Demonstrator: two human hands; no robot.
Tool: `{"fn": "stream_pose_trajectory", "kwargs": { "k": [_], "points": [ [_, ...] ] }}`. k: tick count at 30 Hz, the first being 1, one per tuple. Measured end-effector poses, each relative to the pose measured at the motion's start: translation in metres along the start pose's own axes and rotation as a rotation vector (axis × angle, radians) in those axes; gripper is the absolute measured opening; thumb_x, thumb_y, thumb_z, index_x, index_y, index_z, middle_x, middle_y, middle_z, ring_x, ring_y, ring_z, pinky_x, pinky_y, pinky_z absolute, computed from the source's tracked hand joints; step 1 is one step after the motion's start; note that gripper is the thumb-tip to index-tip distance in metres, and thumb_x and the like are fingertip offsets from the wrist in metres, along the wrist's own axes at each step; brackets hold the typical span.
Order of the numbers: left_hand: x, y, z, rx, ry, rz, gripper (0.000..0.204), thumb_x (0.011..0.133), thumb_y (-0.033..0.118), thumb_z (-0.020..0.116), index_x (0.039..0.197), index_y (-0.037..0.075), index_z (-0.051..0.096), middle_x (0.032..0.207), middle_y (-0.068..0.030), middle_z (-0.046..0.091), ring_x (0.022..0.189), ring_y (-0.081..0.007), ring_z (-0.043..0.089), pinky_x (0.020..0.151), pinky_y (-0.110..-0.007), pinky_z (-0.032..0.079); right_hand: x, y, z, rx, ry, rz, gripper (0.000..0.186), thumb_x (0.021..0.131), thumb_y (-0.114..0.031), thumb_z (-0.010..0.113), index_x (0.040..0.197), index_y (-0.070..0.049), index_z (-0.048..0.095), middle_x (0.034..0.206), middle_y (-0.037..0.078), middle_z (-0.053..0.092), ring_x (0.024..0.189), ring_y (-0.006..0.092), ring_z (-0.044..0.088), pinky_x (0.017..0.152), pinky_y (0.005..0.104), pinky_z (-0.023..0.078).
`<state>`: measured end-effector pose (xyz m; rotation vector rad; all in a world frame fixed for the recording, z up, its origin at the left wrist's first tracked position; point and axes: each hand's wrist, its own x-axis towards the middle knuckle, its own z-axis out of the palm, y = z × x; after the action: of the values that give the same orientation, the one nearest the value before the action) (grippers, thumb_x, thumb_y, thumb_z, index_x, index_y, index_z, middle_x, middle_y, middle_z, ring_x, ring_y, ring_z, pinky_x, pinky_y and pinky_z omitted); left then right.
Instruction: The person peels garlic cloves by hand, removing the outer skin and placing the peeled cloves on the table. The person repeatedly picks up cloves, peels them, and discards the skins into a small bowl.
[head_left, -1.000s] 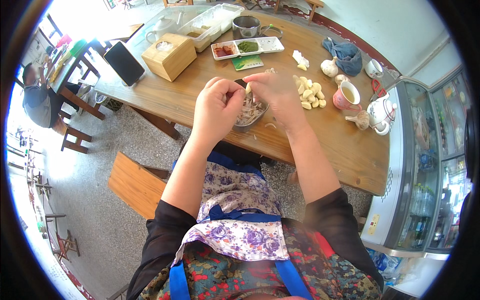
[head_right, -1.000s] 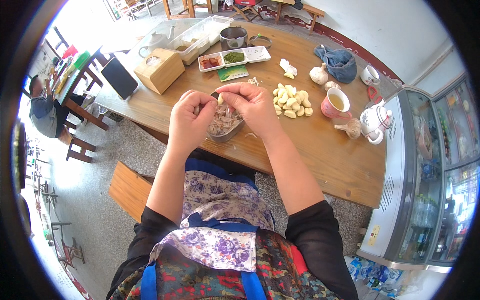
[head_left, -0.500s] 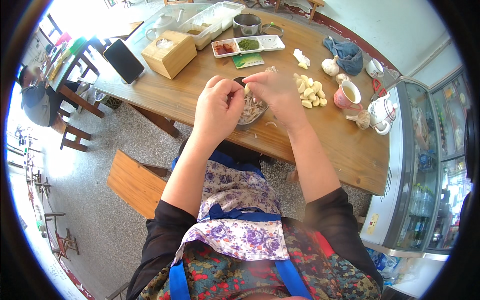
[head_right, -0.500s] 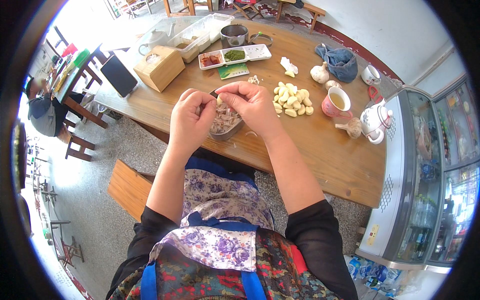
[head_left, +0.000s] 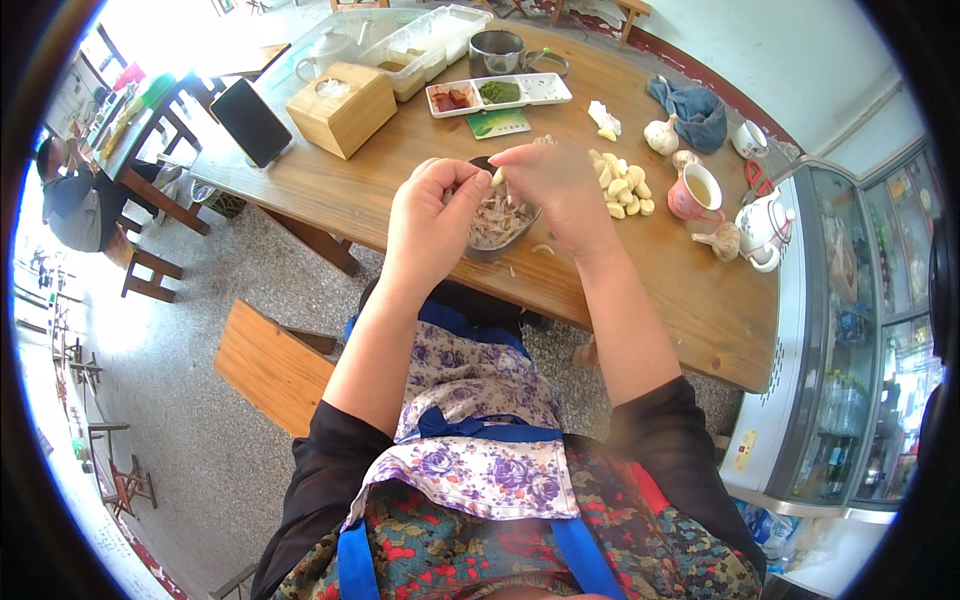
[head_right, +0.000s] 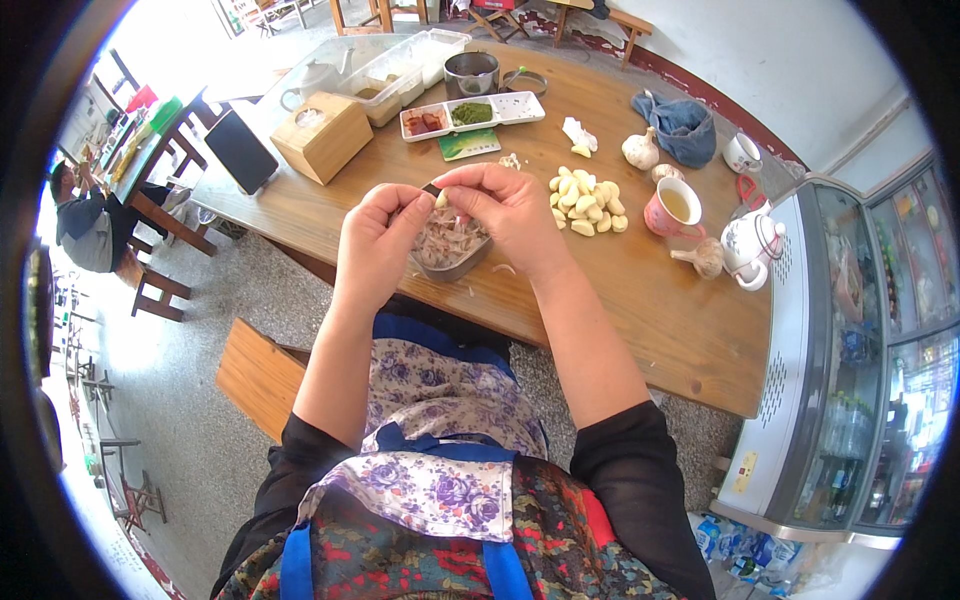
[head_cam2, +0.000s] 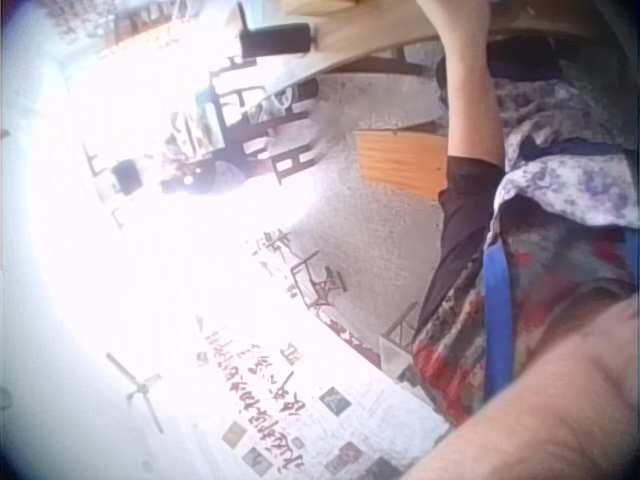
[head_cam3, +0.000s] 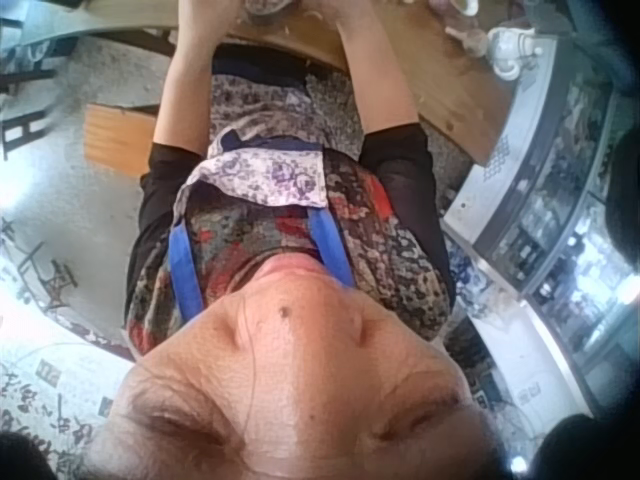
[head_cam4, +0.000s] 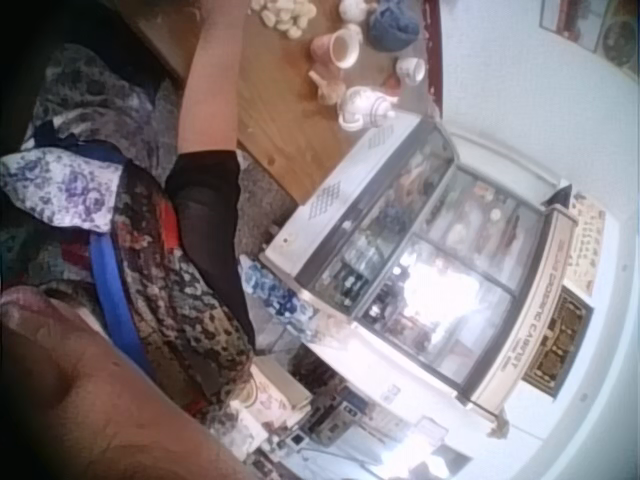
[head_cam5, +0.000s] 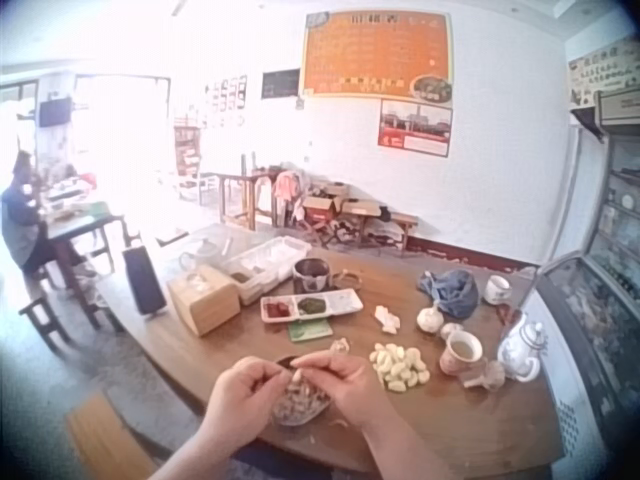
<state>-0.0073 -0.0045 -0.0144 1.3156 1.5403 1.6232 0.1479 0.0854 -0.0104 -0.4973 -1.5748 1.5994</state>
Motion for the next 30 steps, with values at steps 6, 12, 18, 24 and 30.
{"fn": "stream_pose_trajectory", "kwargs": {
  "k": [6, 12, 18, 24, 30],
  "points": [
    [0.003, 0.002, -0.004, 0.029, -0.049, -0.079, 0.016, 0.096, 0.015, 0.071, 0.099, -0.001, 0.07, 0.079, 0.0042, 0.061, 0.072, -0.0026, 0.051, 0.065, -0.02, 0.042, 0.0, 0.001, -0.001, -0.057, -0.015, -0.024, 0.013, 0.093, -0.001, 0.068, 0.104, -0.001, 0.075, 0.092, 0.001, 0.072, 0.078, 0.0063, 0.062, 0.072, 0.0221, 0.052],
    [0.003, 0.01, -0.006, -0.366, -0.107, -0.259, 0.015, 0.097, 0.015, 0.07, 0.098, 0.001, 0.069, 0.071, 0.0073, 0.054, 0.059, -0.0005, 0.04, 0.052, -0.018, 0.03, -0.001, 0.0, -0.001, -0.026, -0.035, -0.038, 0.013, 0.092, 0.0, 0.069, 0.104, -0.002, 0.075, 0.092, 0.0, 0.072, 0.081, 0.0065, 0.063, 0.075, 0.0224, 0.053],
    [0.001, 0.012, -0.008, -0.544, -0.16, -0.337, 0.016, 0.097, 0.016, 0.069, 0.098, 0.0, 0.069, 0.072, 0.007, 0.055, 0.061, -0.0014, 0.042, 0.054, -0.019, 0.031, -0.001, 0.005, -0.003, 0.038, -0.041, -0.094, 0.014, 0.092, 0.002, 0.068, 0.103, -0.002, 0.075, 0.097, 0.001, 0.072, 0.087, 0.0077, 0.064, 0.08, 0.0236, 0.053],
    [0.0, 0.007, -0.002, -0.2, -0.025, -0.119, 0.013, 0.094, 0.011, 0.072, 0.098, -0.001, 0.07, 0.075, 0.0036, 0.058, 0.064, -0.0063, 0.051, 0.06, -0.021, 0.042, -0.002, 0.001, 0.002, -0.014, -0.016, -0.094, 0.015, 0.092, 0.002, 0.068, 0.106, -0.001, 0.075, 0.101, 0.002, 0.072, 0.092, 0.0088, 0.065, 0.083, 0.0241, 0.053],
    [-0.003, 0.003, 0.003, 0.207, 0.109, 0.256, 0.009, 0.087, 0.008, 0.074, 0.092, 0.001, 0.071, 0.087, -0.0076, 0.064, 0.066, -0.0197, 0.062, 0.065, -0.03, 0.052, -0.002, 0.001, 0.003, -0.086, 0.017, -0.045, 0.018, 0.094, 0.001, 0.068, 0.11, 0.0, 0.073, 0.102, 0.003, 0.073, 0.092, 0.0083, 0.065, 0.083, 0.0239, 0.054]
  ]
}}
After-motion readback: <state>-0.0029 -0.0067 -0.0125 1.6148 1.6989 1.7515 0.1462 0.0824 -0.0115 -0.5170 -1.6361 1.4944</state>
